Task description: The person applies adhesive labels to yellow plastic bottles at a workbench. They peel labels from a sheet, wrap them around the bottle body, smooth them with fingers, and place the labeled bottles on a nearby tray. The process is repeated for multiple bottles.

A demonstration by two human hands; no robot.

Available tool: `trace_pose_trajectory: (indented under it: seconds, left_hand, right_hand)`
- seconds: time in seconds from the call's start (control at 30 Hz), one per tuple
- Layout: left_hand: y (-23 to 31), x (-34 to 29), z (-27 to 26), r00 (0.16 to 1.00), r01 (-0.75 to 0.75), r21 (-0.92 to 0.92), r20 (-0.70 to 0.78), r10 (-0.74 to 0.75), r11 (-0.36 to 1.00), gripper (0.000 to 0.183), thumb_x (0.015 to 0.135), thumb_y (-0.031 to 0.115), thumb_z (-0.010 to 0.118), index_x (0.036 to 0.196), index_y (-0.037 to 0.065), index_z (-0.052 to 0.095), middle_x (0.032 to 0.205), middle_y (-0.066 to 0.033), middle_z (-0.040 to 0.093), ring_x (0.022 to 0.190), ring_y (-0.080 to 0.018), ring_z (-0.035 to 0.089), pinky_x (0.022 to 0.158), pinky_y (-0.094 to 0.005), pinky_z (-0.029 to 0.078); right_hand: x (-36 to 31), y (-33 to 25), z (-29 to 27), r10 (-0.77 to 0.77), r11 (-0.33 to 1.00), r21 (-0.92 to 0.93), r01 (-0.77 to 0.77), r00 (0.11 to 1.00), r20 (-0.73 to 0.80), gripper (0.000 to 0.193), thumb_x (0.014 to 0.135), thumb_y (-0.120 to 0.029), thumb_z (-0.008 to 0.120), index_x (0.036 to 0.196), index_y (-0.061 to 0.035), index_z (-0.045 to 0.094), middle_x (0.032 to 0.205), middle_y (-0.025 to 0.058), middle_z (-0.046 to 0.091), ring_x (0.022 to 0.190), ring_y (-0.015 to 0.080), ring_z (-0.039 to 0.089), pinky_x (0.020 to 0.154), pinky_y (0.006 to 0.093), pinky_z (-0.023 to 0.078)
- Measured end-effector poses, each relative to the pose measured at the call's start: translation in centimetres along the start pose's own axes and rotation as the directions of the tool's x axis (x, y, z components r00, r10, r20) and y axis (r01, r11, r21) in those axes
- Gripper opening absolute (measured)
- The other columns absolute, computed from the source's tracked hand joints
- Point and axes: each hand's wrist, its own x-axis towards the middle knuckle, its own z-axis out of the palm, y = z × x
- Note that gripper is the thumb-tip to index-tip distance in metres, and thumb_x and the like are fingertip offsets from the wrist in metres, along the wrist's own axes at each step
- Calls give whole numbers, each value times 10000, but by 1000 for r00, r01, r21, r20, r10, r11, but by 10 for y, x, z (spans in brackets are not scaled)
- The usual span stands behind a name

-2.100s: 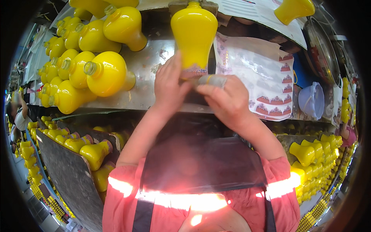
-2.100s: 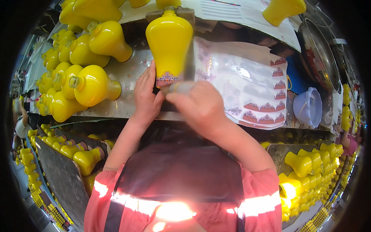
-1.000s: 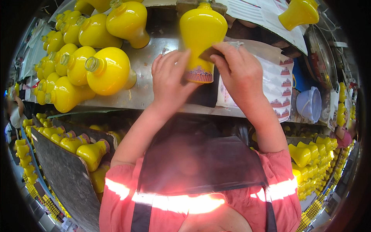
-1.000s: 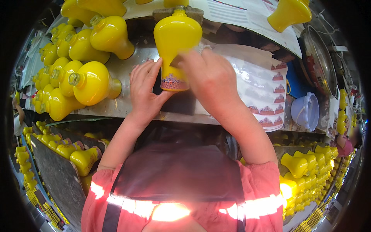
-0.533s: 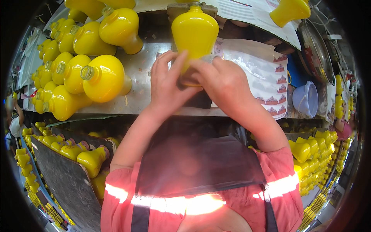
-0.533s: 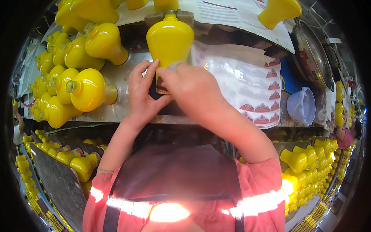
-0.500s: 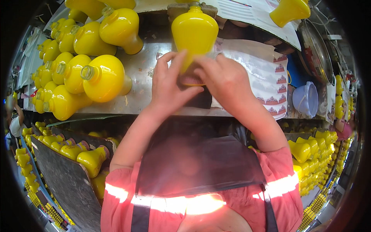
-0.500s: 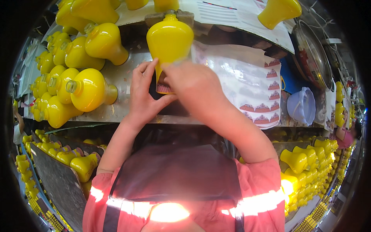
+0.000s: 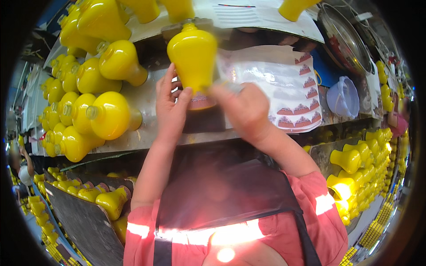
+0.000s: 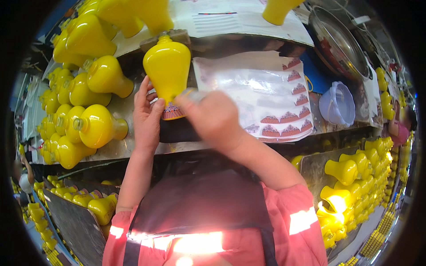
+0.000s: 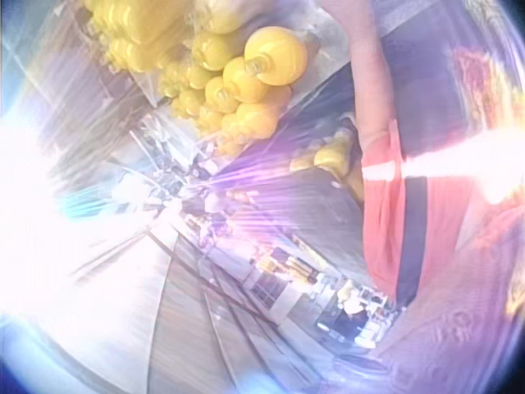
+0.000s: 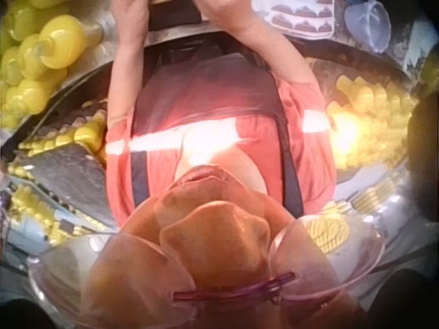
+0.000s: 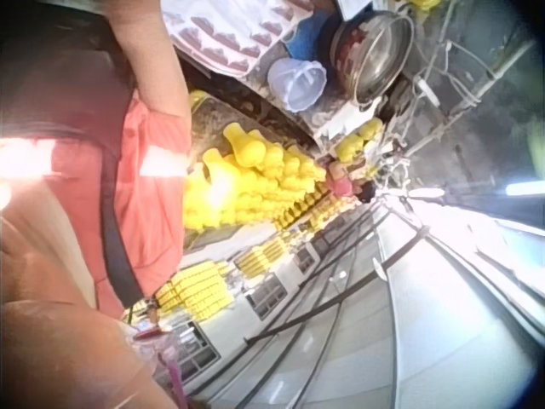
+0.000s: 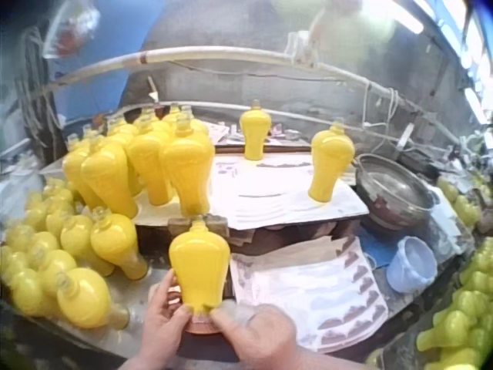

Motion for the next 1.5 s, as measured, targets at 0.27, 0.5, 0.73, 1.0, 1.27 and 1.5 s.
trace_pose_trajectory:
  seconds: [0.27,0.5,0.73,1.0,1.27,1.5]
  left_hand:
    - [3,8,-8,999,36,-40,-3,-36,999,414,1058,79,531,1471,92,566,1287,-65,537,1068,-120,559,857,-263,525]
    - [5,20,-7,1000,24,-158,-8,-25,987,420,1044,76,550,1463,88,564,1253,-58,524,1093,-136,554,912,-279,520]
    - [-3,29,4,999,-28,-3,-45,28,1000,735,898,102,716,1563,136,404,1380,-110,412,1161,-199,531,977,-336,511]
    - [4,34,8,999,35,-45,23,-34,998,880,942,156,646,1662,130,141,1575,-163,310,1422,-311,393,1178,-421,352]
    - [14,34,14,986,167,-208,51,-160,964,903,962,82,609,1677,165,64,1629,-154,300,1442,-293,396,1172,-397,360]
    - [3,31,14,976,216,-299,60,-208,929,810,950,109,644,1636,54,218,1541,-158,440,1372,-276,487,1141,-399,402]
  right_hand:
    - [2,-31,13,-217,970,147,192,959,183,251,738,-126,686,970,-35,709,826,54,596,879,224,651,739,380,515]
    - [28,-29,8,-169,973,194,122,954,247,107,781,-149,679,872,-93,676,732,43,612,694,244,620,632,397,475]
    - [10,6,13,288,930,200,-308,950,124,246,863,-90,769,1106,-78,727,950,111,734,758,310,684,663,385,547]
    - [11,4,18,261,896,359,-262,964,52,255,859,-99,779,1108,-71,738,983,151,751,823,335,714,734,412,567]
    - [2,59,18,487,821,342,-457,873,-2,281,906,-100,707,1186,-83,692,953,162,721,808,273,694,733,365,551]
    - [15,144,-22,803,5,687,-727,412,431,180,1023,-195,599,961,-53,689,835,8,667,733,83,608,624,226,467]
